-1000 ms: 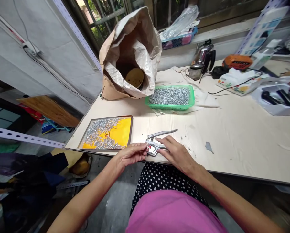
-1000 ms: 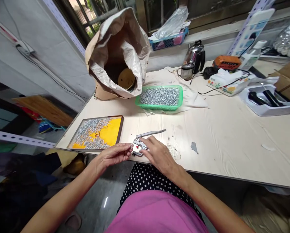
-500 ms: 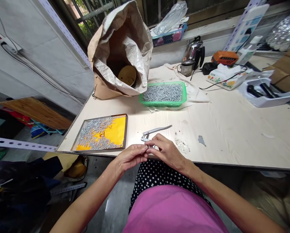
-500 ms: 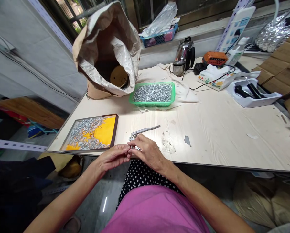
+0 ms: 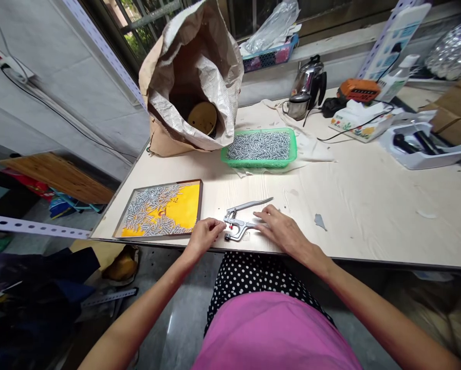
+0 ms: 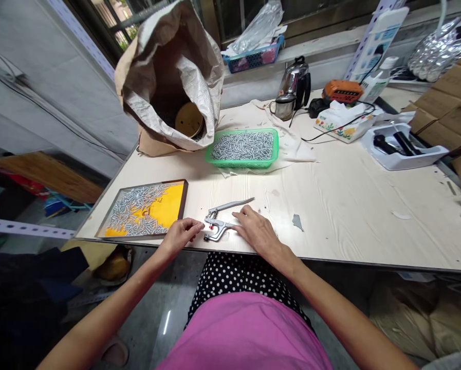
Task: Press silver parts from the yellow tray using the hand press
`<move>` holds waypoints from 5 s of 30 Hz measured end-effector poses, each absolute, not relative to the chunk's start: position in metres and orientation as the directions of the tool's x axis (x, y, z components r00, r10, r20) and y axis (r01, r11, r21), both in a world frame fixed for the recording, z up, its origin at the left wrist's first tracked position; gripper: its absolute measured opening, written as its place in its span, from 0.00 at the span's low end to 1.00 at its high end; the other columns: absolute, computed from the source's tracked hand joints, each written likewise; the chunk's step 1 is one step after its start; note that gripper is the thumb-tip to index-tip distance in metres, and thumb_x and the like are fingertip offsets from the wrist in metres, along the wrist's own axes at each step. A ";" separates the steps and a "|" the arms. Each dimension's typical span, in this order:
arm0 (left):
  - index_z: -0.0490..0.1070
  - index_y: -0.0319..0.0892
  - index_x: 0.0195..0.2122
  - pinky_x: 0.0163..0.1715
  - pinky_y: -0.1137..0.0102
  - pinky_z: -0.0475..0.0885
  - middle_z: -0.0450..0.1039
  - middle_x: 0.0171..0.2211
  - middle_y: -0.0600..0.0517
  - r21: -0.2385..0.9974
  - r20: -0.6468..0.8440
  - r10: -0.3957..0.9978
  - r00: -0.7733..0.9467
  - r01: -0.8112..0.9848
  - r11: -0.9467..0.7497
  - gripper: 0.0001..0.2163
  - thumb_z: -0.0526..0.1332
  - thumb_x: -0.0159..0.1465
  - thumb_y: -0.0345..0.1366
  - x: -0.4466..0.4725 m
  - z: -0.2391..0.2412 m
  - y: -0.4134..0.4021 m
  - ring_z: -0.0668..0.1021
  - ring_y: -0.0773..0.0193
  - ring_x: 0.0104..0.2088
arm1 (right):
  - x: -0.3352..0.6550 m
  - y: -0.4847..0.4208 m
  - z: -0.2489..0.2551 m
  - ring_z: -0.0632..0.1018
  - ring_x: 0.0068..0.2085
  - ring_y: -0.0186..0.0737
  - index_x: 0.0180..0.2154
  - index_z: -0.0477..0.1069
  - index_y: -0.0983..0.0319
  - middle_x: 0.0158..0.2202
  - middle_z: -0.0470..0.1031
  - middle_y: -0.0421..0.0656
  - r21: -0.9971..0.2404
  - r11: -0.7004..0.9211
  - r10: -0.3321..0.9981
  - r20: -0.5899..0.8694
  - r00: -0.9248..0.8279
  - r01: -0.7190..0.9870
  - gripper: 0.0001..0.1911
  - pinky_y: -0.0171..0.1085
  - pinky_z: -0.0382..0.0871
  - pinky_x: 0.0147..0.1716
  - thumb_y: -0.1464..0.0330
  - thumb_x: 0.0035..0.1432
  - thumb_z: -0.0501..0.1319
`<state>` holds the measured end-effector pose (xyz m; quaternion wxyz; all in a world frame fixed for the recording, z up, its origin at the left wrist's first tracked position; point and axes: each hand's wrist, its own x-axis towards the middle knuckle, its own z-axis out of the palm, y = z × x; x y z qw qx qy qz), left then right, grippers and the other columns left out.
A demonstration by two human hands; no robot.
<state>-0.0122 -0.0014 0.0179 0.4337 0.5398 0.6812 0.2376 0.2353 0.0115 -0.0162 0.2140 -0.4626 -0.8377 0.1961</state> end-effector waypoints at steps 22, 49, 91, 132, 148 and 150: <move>0.68 0.39 0.24 0.15 0.76 0.54 0.63 0.15 0.59 0.678 -0.674 0.736 0.061 0.446 0.584 0.18 0.69 0.52 0.49 -0.010 -0.001 0.014 0.63 0.74 0.13 | 0.237 0.012 -0.019 0.75 0.36 0.36 0.38 0.69 0.62 0.39 0.72 0.43 -0.325 0.502 0.839 -0.040 -0.542 0.801 0.04 0.35 0.63 0.30 0.71 0.66 0.56; 0.71 0.39 0.25 0.16 0.77 0.60 0.68 0.14 0.57 0.566 -0.803 0.549 0.233 0.589 0.577 0.12 0.68 0.55 0.42 -0.021 0.007 0.036 0.71 0.71 0.14 | 0.242 0.009 -0.030 0.71 0.32 0.36 0.36 0.68 0.61 0.35 0.71 0.42 -0.360 0.548 0.824 0.075 -0.562 0.755 0.08 0.36 0.57 0.28 0.70 0.68 0.53; 0.67 0.41 0.24 0.19 0.73 0.67 0.66 0.15 0.56 0.502 -0.826 0.540 0.162 0.648 0.573 0.12 0.63 0.60 0.41 -0.004 0.008 0.020 0.70 0.70 0.15 | 0.242 0.073 -0.012 0.70 0.43 0.47 0.44 0.71 0.64 0.42 0.74 0.50 -0.197 0.691 0.714 0.039 -0.699 0.696 0.12 0.41 0.59 0.40 0.63 0.66 0.56; 0.71 0.41 0.24 0.25 0.72 0.64 0.67 0.15 0.56 0.499 -0.557 0.829 0.044 0.816 0.291 0.13 0.57 0.64 0.39 0.001 0.024 0.002 0.70 0.68 0.19 | 0.242 0.024 -0.019 0.71 0.50 0.52 0.63 0.55 0.63 0.51 0.73 0.53 -0.399 0.621 0.763 0.111 -0.637 0.674 0.32 0.49 0.66 0.47 0.67 0.61 0.62; 0.57 0.35 0.61 0.52 0.57 0.68 0.67 0.54 0.40 0.200 -0.238 0.750 0.617 0.787 -0.584 0.32 0.66 0.58 0.40 0.048 0.012 0.033 0.68 0.49 0.51 | 0.249 0.021 -0.025 0.71 0.50 0.53 0.64 0.52 0.69 0.52 0.71 0.56 -0.358 0.602 0.790 0.137 -0.597 0.714 0.41 0.49 0.66 0.50 0.61 0.55 0.66; 0.56 0.35 0.62 0.51 0.57 0.68 0.67 0.53 0.40 0.178 -0.258 0.748 0.611 0.792 -0.585 0.33 0.65 0.59 0.41 0.052 0.012 0.038 0.69 0.49 0.50 | 0.252 0.021 -0.021 0.71 0.48 0.56 0.60 0.59 0.68 0.49 0.71 0.56 -0.307 0.556 0.825 0.091 -0.558 0.772 0.40 0.50 0.67 0.47 0.56 0.51 0.68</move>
